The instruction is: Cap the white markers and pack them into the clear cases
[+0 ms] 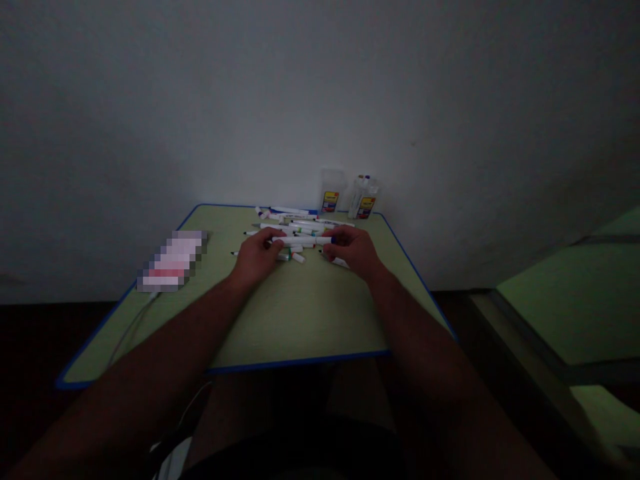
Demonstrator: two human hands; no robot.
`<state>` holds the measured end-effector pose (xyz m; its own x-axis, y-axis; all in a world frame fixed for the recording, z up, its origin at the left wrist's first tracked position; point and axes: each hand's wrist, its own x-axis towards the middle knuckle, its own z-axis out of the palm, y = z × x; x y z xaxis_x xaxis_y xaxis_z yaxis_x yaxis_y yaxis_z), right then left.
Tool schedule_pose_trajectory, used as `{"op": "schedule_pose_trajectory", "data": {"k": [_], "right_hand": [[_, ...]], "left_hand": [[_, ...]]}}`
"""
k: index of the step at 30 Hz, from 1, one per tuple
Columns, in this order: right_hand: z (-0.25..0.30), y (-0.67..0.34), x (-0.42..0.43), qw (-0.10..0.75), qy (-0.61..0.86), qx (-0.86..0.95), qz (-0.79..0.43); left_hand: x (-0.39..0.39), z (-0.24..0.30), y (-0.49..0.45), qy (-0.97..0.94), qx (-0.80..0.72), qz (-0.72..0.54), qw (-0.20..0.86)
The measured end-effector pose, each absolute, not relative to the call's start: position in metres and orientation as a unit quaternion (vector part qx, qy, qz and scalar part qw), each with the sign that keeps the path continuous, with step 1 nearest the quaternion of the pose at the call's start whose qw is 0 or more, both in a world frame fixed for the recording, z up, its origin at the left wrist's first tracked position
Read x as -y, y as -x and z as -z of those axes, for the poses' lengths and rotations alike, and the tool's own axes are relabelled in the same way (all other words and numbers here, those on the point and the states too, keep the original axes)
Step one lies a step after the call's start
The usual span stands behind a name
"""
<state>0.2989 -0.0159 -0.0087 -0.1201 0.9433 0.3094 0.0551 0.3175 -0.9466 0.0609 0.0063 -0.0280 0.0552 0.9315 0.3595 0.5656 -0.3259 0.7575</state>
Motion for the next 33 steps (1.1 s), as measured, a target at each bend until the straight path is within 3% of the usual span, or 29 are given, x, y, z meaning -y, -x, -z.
{"op": "schedule_pose_trajectory", "data": {"k": [15,26,33], "right_hand": [[-0.001,-0.317,0.002,0.669,0.470,0.445,-0.366],[-0.058,-0.365,-0.021,0.735,0.501,0.384,-0.247],[-0.109,-0.405,-0.052,0.717,0.555,0.404,-0.122]], "left_hand": [[-0.004,0.032,-0.063,-0.748,-0.489,-0.419,0.161],[-0.006,0.033,-0.064,-0.789,-0.473,-0.381,0.092],[-0.009,0.037,-0.064,-0.800,-0.454,-0.384,0.078]]}}
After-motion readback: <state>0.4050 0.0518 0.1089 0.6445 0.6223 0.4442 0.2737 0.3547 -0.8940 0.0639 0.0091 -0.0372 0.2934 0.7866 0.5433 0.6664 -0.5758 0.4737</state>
